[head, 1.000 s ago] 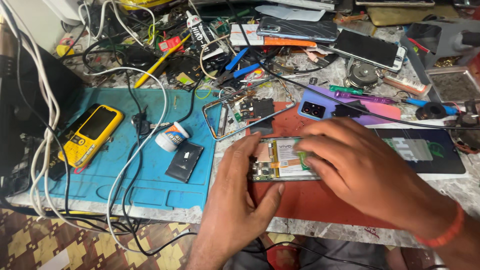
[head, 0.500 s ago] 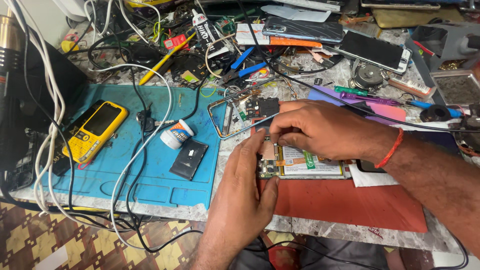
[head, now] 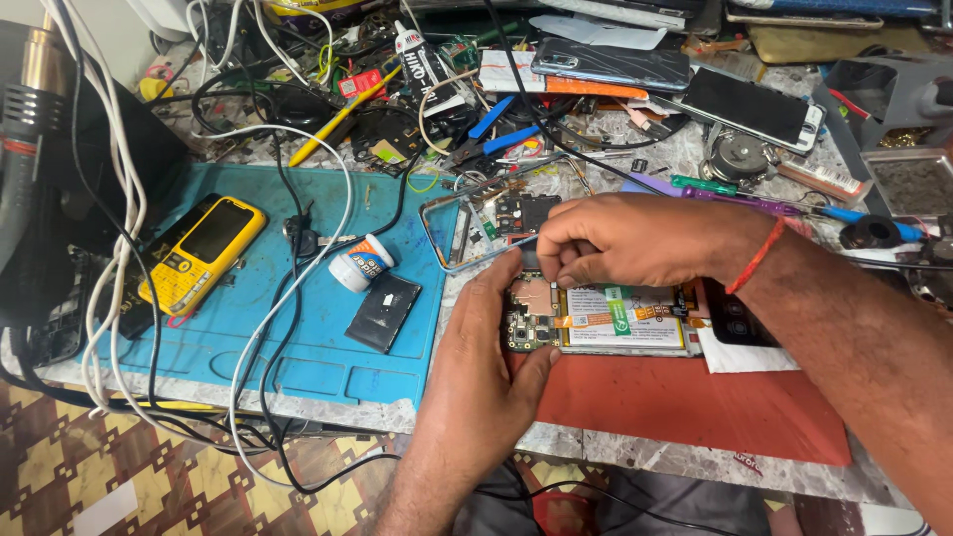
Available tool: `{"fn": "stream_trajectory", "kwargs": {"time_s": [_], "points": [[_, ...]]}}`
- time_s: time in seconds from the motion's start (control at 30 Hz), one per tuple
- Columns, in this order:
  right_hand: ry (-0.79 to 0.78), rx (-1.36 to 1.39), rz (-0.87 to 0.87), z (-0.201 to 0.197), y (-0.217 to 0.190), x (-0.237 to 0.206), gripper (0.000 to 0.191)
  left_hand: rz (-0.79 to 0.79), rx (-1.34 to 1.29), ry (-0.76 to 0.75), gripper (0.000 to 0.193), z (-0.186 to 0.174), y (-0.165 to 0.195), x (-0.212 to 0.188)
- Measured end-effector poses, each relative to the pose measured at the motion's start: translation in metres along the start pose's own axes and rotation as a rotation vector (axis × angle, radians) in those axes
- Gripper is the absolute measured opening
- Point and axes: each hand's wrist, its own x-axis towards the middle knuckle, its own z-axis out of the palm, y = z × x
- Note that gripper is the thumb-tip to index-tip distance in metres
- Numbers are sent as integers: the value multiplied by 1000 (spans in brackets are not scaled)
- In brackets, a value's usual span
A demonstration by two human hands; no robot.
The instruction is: The person works on a disassembled smartphone, connecting and disconnecting ribbon cables and testing the display. They handle the phone's internal components, a replacement screen, and a metal frame, using a prying tool to adjust parts.
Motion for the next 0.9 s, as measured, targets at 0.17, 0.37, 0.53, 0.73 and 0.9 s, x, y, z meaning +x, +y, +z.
{"fn": "stream_trajectory", "kwargs": {"time_s": [0.17,0.37,0.53,0.73,0.9], "points": [[7,13,89,2,-7,-4,13,-2,-13,-2,79,0,0,-1],[310,-144,-359,28,-8,-35,11,34,3,8,80,1,-5,-2],[318,-211,-253,33,-10,-40,11,25,-15,6,80,2,-2,-2],[312,-261,-317,28,-17,-38,9,-27,-28,-14,80,1,1,-3],[410,-441,-486,28,-18,-44,15,17,-3,3,80,2,0,-3]]}}
